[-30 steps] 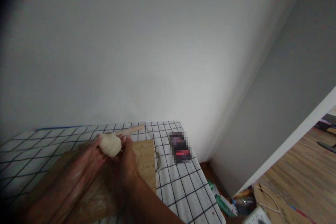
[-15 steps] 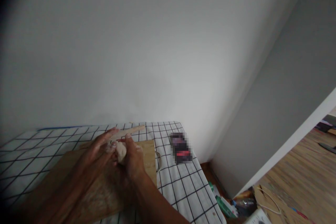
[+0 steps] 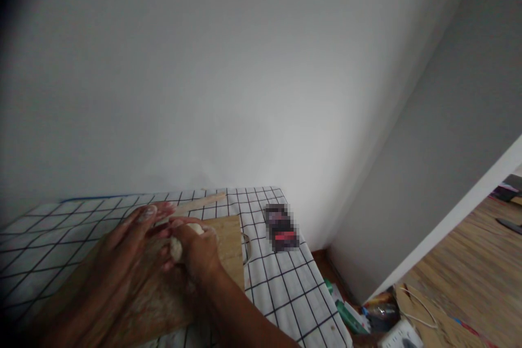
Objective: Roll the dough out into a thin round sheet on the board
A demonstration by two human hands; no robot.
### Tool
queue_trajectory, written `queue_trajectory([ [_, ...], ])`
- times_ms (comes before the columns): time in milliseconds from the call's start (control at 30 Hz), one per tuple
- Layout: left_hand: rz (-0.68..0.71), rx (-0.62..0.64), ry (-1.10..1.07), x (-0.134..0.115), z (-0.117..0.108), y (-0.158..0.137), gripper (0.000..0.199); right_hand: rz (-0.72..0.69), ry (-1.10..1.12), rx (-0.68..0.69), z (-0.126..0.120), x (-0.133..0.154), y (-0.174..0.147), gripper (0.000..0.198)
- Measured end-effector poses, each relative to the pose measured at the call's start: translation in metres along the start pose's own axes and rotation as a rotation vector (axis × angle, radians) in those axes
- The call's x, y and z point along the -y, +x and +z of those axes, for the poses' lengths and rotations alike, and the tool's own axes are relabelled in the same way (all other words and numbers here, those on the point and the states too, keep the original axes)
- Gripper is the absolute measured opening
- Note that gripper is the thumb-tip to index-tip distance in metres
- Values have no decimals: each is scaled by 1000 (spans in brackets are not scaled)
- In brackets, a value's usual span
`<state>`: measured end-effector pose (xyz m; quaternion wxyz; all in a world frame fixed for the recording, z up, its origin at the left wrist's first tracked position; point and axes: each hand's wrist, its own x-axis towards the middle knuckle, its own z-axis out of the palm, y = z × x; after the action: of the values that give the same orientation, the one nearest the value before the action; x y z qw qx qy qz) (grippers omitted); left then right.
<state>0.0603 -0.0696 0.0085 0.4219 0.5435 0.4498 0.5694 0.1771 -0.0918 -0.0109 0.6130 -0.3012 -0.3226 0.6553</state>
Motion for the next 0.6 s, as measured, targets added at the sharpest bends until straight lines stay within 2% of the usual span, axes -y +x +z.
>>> queue_trajectory([
  [100, -20, 35, -42, 3, 1, -1, 52, -39, -18, -65, -1, 1, 1, 30],
  [233, 21, 37, 23, 6, 4, -5, 50, 1, -29, -205, 0, 4, 1, 41],
  [300, 62, 44, 108, 9, 7, -7, 46, 7, -36, -258, -1, 5, 2, 44],
  [367, 163, 79, 200, 12, 10, -10, 41, -17, -21, -269, -2, 6, 4, 47],
  [433, 322, 108, 295, 14, 12, -12, 35, -46, -10, -202, -3, 7, 6, 53],
  [500, 448, 159, 372, 15, 12, -13, 33, -50, 5, -73, -1, 8, 7, 63],
  [600, 496, 258, 487, 14, 9, -10, 38, 21, 81, 112, 1, 7, 5, 69],
])
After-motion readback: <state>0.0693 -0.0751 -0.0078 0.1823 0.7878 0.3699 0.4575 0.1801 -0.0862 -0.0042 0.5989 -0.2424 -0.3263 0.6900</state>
